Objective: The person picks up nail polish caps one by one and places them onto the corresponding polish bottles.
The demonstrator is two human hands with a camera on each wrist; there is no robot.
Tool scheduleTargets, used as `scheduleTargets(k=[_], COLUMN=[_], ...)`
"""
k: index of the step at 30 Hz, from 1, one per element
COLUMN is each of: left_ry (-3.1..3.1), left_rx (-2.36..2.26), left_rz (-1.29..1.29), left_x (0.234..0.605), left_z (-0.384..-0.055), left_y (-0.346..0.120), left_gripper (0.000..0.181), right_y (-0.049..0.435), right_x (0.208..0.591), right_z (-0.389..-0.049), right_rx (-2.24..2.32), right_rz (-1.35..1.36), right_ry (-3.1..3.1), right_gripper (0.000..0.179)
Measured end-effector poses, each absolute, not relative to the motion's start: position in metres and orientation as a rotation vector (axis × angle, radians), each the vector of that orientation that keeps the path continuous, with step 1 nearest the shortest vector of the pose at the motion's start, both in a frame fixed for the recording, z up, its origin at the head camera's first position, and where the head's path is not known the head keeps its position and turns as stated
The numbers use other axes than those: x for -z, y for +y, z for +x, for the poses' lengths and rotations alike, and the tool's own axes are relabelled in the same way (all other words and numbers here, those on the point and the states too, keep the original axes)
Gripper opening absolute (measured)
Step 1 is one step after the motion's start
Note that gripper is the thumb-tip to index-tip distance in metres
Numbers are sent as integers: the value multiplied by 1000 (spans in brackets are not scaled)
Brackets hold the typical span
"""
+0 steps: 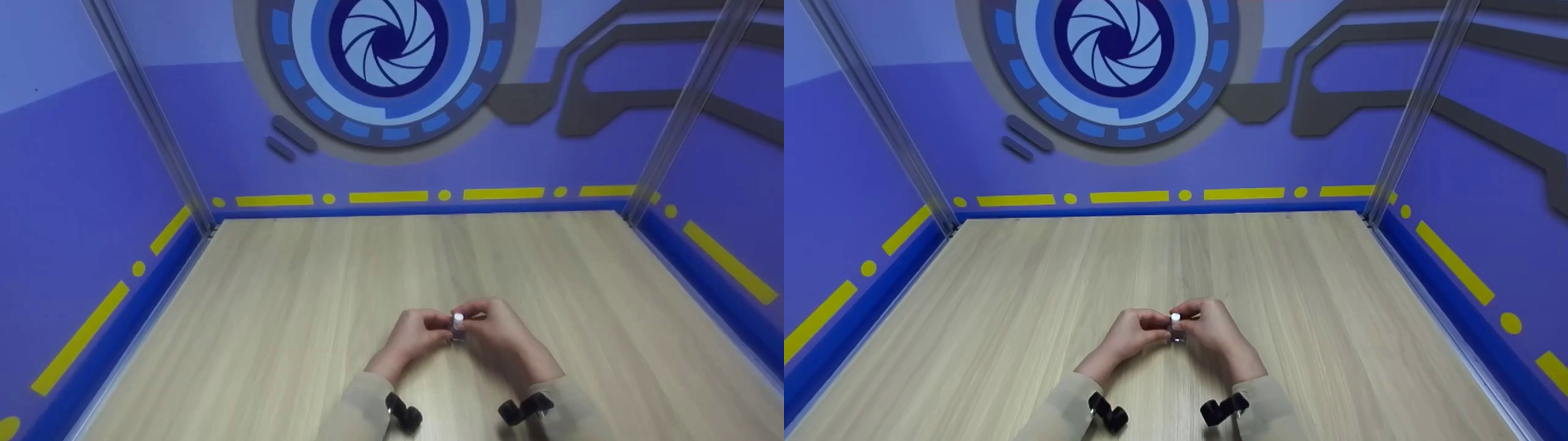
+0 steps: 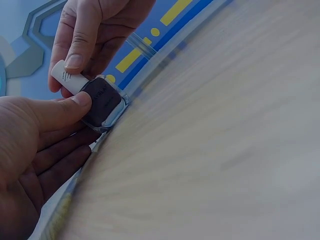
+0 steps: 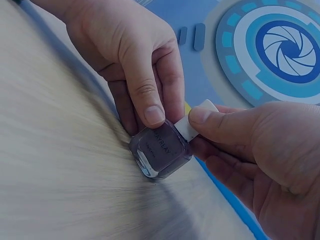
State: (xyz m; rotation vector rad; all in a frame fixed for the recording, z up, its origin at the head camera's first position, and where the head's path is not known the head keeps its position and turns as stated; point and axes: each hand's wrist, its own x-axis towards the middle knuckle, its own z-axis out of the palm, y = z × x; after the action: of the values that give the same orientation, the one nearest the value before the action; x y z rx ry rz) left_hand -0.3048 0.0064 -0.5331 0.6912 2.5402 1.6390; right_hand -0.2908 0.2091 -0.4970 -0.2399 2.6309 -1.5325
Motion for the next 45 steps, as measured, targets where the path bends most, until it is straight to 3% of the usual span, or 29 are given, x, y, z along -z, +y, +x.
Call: scheduleTargets(k=[32, 45], left_ry=[2490, 2406], left_rx=[-1641, -1669], left_rz=[706, 732], left_x=[533, 534], left_z=[-307, -309], left_y=[4, 0], left_gripper=[25, 35], right_y=[211, 217], right_x=[499, 498], right_z=[-293, -294], right_rx=[1560, 1626], right_rz=[-289, -295], right_ry=[2598, 2616], right_gripper=[27, 44])
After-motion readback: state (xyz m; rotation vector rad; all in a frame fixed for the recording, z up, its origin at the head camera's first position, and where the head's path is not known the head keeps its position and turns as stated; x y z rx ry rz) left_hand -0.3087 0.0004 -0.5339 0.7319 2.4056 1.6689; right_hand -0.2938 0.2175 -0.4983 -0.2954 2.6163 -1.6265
